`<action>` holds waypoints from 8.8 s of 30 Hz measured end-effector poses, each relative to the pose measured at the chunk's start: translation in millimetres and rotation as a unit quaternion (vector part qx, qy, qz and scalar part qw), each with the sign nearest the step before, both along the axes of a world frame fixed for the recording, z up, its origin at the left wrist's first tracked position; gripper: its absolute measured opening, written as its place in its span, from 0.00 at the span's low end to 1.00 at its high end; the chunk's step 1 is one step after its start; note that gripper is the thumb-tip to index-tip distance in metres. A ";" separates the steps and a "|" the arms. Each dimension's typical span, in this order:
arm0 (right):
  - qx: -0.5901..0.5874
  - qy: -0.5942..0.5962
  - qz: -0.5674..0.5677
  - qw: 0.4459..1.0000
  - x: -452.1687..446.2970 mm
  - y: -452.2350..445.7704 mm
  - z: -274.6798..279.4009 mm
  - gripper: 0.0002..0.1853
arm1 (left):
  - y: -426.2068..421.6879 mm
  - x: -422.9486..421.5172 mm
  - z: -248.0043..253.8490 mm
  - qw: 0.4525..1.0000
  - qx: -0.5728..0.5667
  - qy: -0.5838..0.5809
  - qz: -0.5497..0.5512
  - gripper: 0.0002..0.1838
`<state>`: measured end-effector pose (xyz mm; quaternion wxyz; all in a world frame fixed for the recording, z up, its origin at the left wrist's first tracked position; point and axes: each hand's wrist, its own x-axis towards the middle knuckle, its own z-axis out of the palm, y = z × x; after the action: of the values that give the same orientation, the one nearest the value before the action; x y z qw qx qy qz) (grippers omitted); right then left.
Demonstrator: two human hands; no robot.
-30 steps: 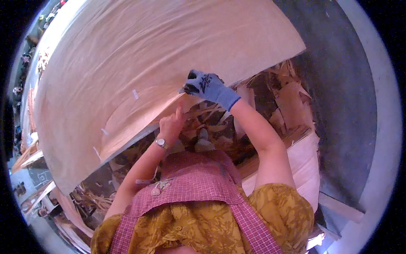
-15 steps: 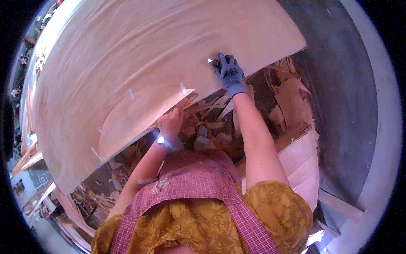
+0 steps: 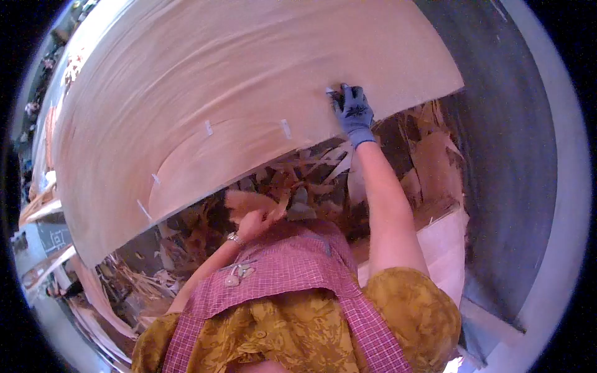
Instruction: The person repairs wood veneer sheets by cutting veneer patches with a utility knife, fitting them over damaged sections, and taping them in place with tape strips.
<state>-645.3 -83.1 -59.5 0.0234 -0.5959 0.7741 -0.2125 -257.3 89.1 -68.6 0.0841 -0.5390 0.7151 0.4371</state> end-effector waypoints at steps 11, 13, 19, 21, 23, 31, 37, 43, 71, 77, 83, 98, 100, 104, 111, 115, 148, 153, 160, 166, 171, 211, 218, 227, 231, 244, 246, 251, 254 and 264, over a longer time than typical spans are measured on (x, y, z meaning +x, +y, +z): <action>0.113 0.048 0.516 0.848 167.6 13.4 53.6 0.14 | 9.6 95.7 -38.6 0.968 0.020 0.041 0.246 0.26; 0.160 0.037 0.520 0.838 169.8 6.0 58.8 0.10 | 0.4 93.6 -8.7 0.943 0.089 0.085 0.308 0.25; 0.182 0.067 0.489 0.850 176.7 -10.5 123.7 0.07 | -1.5 98.3 16.0 0.937 -0.028 0.115 0.329 0.21; 0.140 0.058 0.481 0.863 175.2 -20.9 139.0 0.09 | -10.4 98.2 40.5 0.929 -0.083 0.076 0.352 0.21; 0.118 0.055 0.453 0.882 177.5 -29.0 163.2 0.10 | -19.8 107.4 47.1 0.911 -0.237 0.011 0.337 0.25; 0.040 0.044 0.415 0.908 177.9 -37.9 174.4 0.12 | -80.5 166.8 37.0 0.815 -0.441 -0.202 0.318 0.46; 0.023 0.032 0.420 0.907 179.3 -29.5 175.2 0.11 | -16.6 134.7 46.7 0.904 -0.324 -0.221 0.169 0.48; 0.000 0.029 0.430 0.902 180.1 -21.2 177.7 0.10 | -11.6 151.5 29.7 0.884 -0.375 -0.158 0.229 0.48; 0.144 -0.228 0.189 0.944 117.4 -44.1 71.6 0.37 | -84.6 349.6 43.3 0.633 -0.194 -0.201 0.722 0.48; 0.056 -0.249 0.215 0.943 107.5 -47.9 30.5 0.23 | -107.2 391.8 64.2 0.554 -0.163 -0.175 0.797 0.45; 0.131 -0.352 0.506 0.777 382.9 -12.1 101.4 0.13 | -136.3 396.9 36.7 0.715 -0.341 -0.179 0.583 0.37; 0.482 -0.471 0.583 0.454 785.8 6.4 136.3 0.21 | -235.1 604.9 73.8 0.557 -0.456 0.059 0.692 0.32; 0.534 -0.429 0.557 0.470 810.9 7.0 142.2 0.18 | -226.0 646.1 66.0 0.567 -0.453 0.032 0.688 0.32; 0.624 -0.331 0.512 0.488 852.3 -3.4 170.6 0.14 | -202.2 703.2 77.0 0.588 -0.422 -0.022 0.690 0.30; 0.701 -0.235 0.407 0.536 896.8 -30.6 228.4 0.11 | -73.3 748.1 53.6 0.656 -0.447 -0.190 0.578 0.33; 0.664 -0.200 0.392 0.605 926.6 -53.5 221.0 0.13 | -16.1 699.2 24.9 0.489 -0.322 -0.165 0.793 0.36; 0.622 -0.257 0.434 0.599 1100.2 -7.6 96.1 0.14 | -5.4 723.6 39.3 0.601 -0.279 -0.188 0.725 0.47; 0.607 -0.237 0.435 0.621 1093.6 -14.0 97.4 0.13 | -4.4 731.5 45.4 0.623 -0.272 -0.205 0.704 0.47; 0.592 -0.226 0.431 0.642 1087.7 -15.7 86.7 0.13 | -3.0 735.5 44.3 0.629 -0.267 -0.194 0.704 0.50; 0.596 -0.229 0.435 0.635 1083.2 -21.0 77.4 0.13 | 2.2 743.1 44.3 0.621 -0.240 -0.201 0.718 0.57; 0.595 -0.212 0.433 0.643 1083.4 -18.3 81.7 0.13 | 0.5 740.5 47.7 0.621 -0.264 -0.203 0.710 0.54; 0.142 0.234 0.713 0.646 1054.3 -32.8 86.1 0.13 | -13.3 674.5 40.2 0.710 -0.336 -0.245 0.569 0.29; 0.629 -0.255 0.491 0.546 1028.2 -18.4 198.1 0.16 | -60.7 731.1 57.7 0.672 -0.376 -0.201 0.605 0.24; 0.254 -0.226 0.552 0.762 973.6 16.4 212.9 0.16 | -214.4 753.9 86.2 0.698 -0.419 -0.204 0.544 0.34; 0.032 -0.247 0.454 0.856 871.4 -88.3 118.5 0.13 | -236.0 744.0 62.6 0.764 -0.457 -0.165 0.424 0.37; 0.109 0.116 0.186 0.970 584.1 -184.3 24.5 0.30 | -273.9 767.8 20.8 0.833 -0.421 -0.218 0.285 0.39; 0.108 0.113 0.183 0.970 582.6 -174.4 21.6 0.30 | -265.9 766.1 25.6 0.845 -0.397 -0.216 0.285 0.39; 0.105 0.118 0.188 0.969 584.1 -142.3 30.0 0.29 | -240.1 761.5 39.7 0.848 -0.372 -0.243 0.291 0.41; 0.098 0.120 0.199 0.968 576.0 -121.1 31.8 0.29 | -219.6 748.3 52.0 0.855 -0.344 -0.259 0.290 0.41; 0.084 0.128 0.213 0.965 520.9 -2.8 34.4 0.31 | -81.5 682.3 74.9 0.873 -0.296 -0.275 0.274 0.44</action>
<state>-124.5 -86.0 -25.1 0.0192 -0.7653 0.6408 -0.0585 424.9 7.6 6.4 -0.0096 -0.8114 0.5827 0.0447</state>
